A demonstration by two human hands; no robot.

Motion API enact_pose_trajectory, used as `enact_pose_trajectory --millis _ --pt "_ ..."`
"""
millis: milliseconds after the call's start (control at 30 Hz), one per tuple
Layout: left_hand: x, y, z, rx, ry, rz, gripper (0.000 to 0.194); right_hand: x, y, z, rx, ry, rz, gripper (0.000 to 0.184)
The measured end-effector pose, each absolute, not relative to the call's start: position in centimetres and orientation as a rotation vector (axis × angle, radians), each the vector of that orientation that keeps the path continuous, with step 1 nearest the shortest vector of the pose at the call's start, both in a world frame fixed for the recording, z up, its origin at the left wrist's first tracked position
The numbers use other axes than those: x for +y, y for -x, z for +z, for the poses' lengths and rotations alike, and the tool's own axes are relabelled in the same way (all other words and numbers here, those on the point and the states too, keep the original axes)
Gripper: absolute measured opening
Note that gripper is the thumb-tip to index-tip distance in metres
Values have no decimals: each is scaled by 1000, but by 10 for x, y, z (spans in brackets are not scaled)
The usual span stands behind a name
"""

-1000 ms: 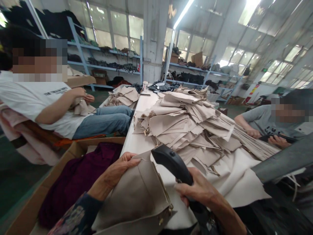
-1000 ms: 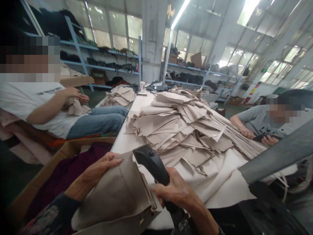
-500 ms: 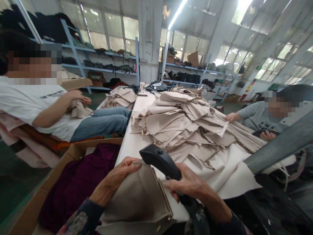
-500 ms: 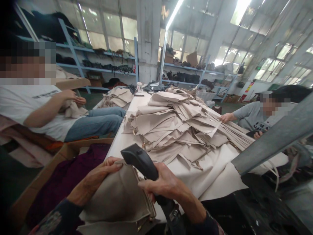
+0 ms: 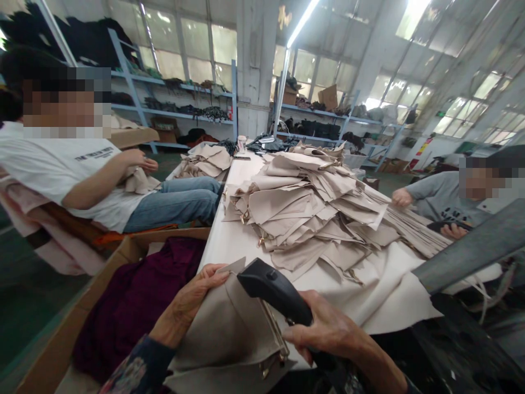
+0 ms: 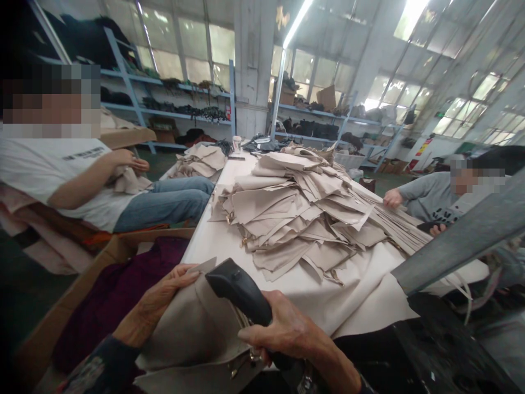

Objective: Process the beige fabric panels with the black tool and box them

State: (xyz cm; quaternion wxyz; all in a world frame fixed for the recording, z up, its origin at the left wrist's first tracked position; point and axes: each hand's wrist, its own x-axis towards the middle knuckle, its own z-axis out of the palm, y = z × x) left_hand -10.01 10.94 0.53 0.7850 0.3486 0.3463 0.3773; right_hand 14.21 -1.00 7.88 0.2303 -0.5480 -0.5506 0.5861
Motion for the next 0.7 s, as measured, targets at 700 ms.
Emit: enact_pose_trajectory --millis 700 --pt "103 151 -12 860 -845 866 28 -17 -141 90 -1687 1583 1736 23"
